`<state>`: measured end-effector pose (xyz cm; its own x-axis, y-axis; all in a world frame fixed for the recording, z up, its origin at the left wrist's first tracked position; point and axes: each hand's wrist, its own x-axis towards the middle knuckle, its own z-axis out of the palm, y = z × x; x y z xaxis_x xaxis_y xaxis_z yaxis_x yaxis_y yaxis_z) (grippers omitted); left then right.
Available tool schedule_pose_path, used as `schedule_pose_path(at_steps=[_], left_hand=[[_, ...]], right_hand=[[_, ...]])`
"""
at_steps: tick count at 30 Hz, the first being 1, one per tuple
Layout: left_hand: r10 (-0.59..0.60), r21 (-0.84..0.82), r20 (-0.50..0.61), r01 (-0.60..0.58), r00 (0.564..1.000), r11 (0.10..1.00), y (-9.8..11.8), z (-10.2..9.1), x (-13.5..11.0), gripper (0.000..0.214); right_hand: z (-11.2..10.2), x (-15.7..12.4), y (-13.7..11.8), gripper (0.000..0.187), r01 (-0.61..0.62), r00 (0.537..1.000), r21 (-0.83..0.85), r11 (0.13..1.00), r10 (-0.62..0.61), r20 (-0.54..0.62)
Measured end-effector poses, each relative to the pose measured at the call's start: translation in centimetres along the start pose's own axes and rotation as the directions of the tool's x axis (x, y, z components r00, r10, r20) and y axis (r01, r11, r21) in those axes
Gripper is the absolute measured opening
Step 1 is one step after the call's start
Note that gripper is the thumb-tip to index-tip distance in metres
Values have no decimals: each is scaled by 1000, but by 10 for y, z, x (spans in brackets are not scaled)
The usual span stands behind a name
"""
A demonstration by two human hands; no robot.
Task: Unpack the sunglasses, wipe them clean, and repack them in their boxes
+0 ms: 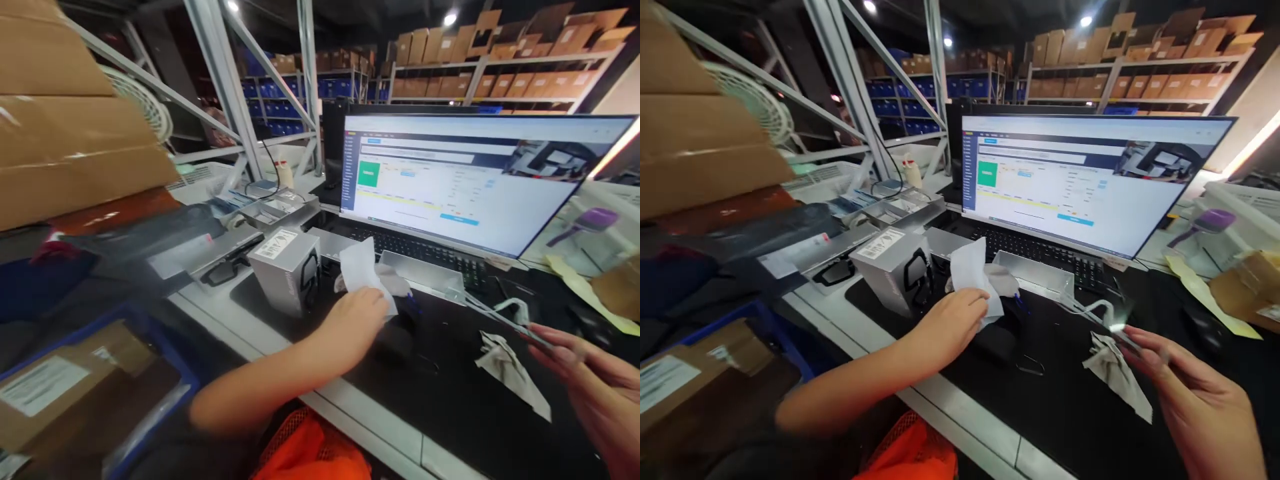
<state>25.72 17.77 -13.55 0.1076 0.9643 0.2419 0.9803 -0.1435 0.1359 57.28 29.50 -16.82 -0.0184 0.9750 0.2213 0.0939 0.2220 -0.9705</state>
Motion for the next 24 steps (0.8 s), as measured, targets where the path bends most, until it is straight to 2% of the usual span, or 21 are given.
schedule_pose_path(at_steps=[3, 6, 9, 12, 15, 17, 24], left_hand=[[-40, -118, -24, 37, 999, 992, -3, -3, 2, 25], [-183, -218, -178, 142, 967, 966, 3, -1, 0, 27], [-283, -134, -273, 255, 919, 958, 12, 8, -1, 30], [-286, 0, -207, 292, 936, 956, 20, 16, 0, 25], [-279, 98, -151, 295, 948, 950, 20, 19, 4, 9], [-270, 108, -165, 290, 948, 951, 15, 20, 5, 9], [-180, -218, -322, 112, 929, 969, 3, 21, 3, 18]], right_hand=[[9, -10, -11, 24, -35, 998, -39, 999, 37, 52], [8, -10, -2, 20, 99, 975, -106, 990, -75, 209], [5, -9, 10, 18, 213, 936, -151, 965, -157, 315], [9, -10, 11, 17, 293, 915, -178, 939, -222, 337], [15, -13, 5, 14, 357, 894, -200, 912, -273, 354], [18, -14, 2, 14, 369, 889, -197, 908, -283, 361], [30, -14, -3, 11, 351, 874, -101, 931, -287, 393]])
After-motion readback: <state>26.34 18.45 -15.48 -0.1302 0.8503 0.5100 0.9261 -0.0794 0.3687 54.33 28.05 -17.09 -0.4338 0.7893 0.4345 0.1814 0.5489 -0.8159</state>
